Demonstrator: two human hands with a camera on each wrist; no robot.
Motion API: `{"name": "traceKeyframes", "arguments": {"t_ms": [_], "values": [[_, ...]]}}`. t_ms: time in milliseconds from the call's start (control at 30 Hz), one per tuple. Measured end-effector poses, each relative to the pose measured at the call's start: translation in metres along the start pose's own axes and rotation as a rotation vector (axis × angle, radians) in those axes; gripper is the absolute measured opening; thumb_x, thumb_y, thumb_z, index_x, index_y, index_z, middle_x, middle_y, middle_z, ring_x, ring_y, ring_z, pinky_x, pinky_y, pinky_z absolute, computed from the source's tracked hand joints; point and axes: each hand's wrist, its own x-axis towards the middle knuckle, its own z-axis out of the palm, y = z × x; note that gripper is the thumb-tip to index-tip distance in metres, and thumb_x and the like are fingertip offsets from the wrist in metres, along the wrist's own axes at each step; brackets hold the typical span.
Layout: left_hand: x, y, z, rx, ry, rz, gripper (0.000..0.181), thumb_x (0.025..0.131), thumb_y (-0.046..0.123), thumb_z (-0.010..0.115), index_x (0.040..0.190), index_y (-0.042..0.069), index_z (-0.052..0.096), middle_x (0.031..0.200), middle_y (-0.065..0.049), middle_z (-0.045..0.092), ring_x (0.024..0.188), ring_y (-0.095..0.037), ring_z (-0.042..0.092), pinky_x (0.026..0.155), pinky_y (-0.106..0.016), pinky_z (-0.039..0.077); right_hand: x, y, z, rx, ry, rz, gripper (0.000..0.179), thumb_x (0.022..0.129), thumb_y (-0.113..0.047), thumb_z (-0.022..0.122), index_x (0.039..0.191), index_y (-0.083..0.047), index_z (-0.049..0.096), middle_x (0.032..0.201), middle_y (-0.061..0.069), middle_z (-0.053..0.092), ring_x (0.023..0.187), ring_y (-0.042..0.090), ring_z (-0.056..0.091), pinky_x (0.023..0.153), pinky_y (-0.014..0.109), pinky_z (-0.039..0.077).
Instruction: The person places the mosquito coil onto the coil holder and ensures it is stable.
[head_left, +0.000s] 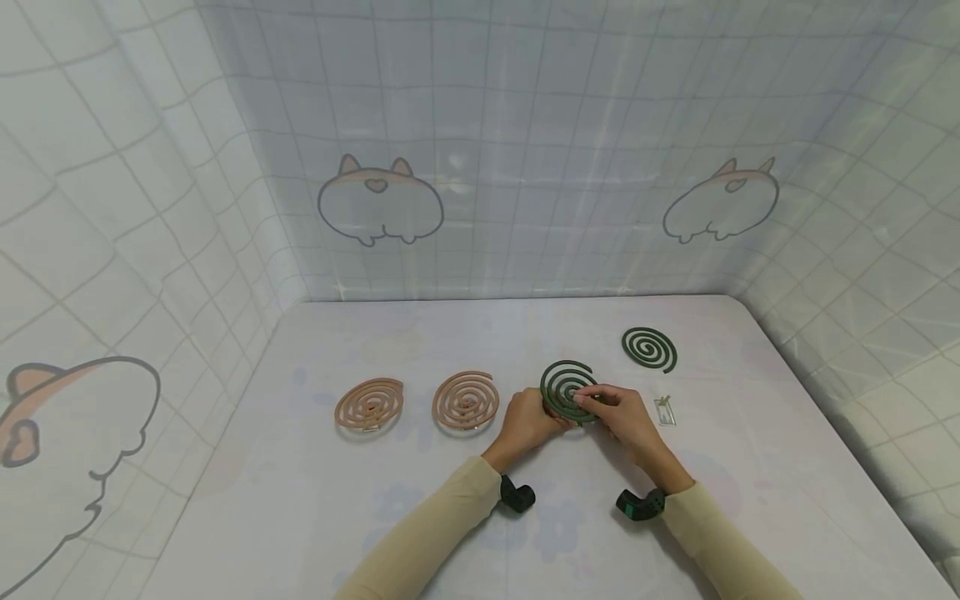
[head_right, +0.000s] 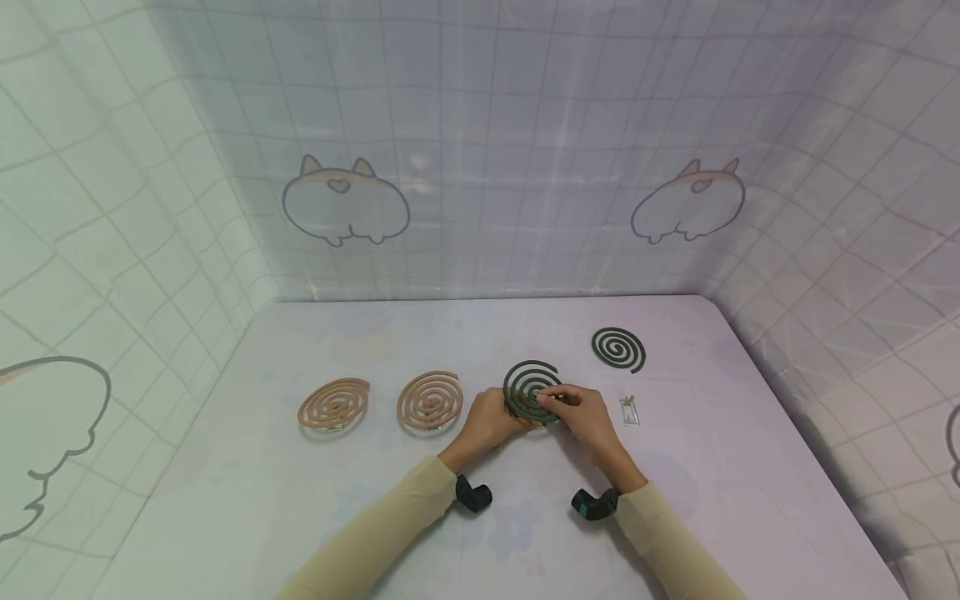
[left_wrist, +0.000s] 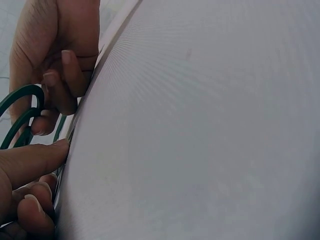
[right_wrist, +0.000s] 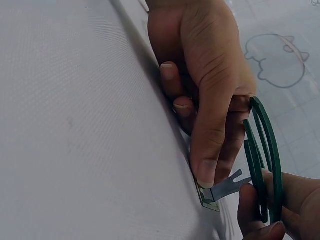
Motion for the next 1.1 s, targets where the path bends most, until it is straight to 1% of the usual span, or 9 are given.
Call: {"name": "traceKeyframes", "arguments": {"t_ms": [200,400,700,833,1100], "values": [[0.0002,0.0001,-0.0002,-0.006,-0.004,0.004,0.032,0.075,0.026,0.094,0.074,0.012,0.066,0.062,0.008,0.058,0.055,-0.005,0.050,0.053,-0.022,0.042,-0.0007,-0.0021,-0.0005,-0.006,-0.004,-0.003,0.031,0.090,-0.033,0.082,0.111,-0.010,0.078,0.087,0.002,0.070,0.049,0.010,0.034,0.046,0.023,0.031],[-0.0003,0.0003,-0.0002,-0.015,-0.003,-0.005,0.031,0.075,0.026,0.094,0.073,0.012,0.066,0.061,0.008,0.059,0.053,-0.005,0.050,0.052,-0.022,0.042,0.0003,-0.0014,-0.0005,-0.025,-0.009,0.002,0.032,0.090,-0.034,0.082,0.111,-0.010,0.078,0.088,0.002,0.069,0.049,0.010,0.034,0.046,0.024,0.032],[-0.0006,-0.0009,0.0010,-0.007,0.003,-0.015,0.030,0.075,0.026,0.094,0.078,0.011,0.069,0.064,0.008,0.060,0.056,-0.005,0.050,0.054,-0.022,0.042,-0.0001,-0.0032,0.0009,-0.013,-0.014,0.012,0.031,0.090,-0.033,0.082,0.111,-0.011,0.077,0.086,0.003,0.068,0.048,0.011,0.033,0.046,0.024,0.032],[-0.0004,-0.0018,0.0007,-0.020,0.007,-0.008,0.028,0.075,0.025,0.094,0.079,0.010,0.070,0.064,0.007,0.061,0.054,-0.006,0.051,0.053,-0.022,0.043,-0.0002,-0.0037,0.0008,-0.022,-0.020,0.017,0.030,0.090,-0.032,0.082,0.111,-0.011,0.077,0.082,0.003,0.065,0.049,0.012,0.034,0.047,0.025,0.032],[0.0005,-0.0021,0.0006,-0.005,0.000,0.000,0.029,0.076,0.026,0.094,0.078,0.011,0.069,0.065,0.008,0.060,0.056,-0.005,0.050,0.054,-0.021,0.042,-0.0001,-0.0034,-0.0001,-0.021,-0.027,0.009,0.029,0.092,-0.030,0.081,0.112,-0.010,0.077,0.082,0.002,0.065,0.049,0.011,0.036,0.046,0.025,0.034]]}}
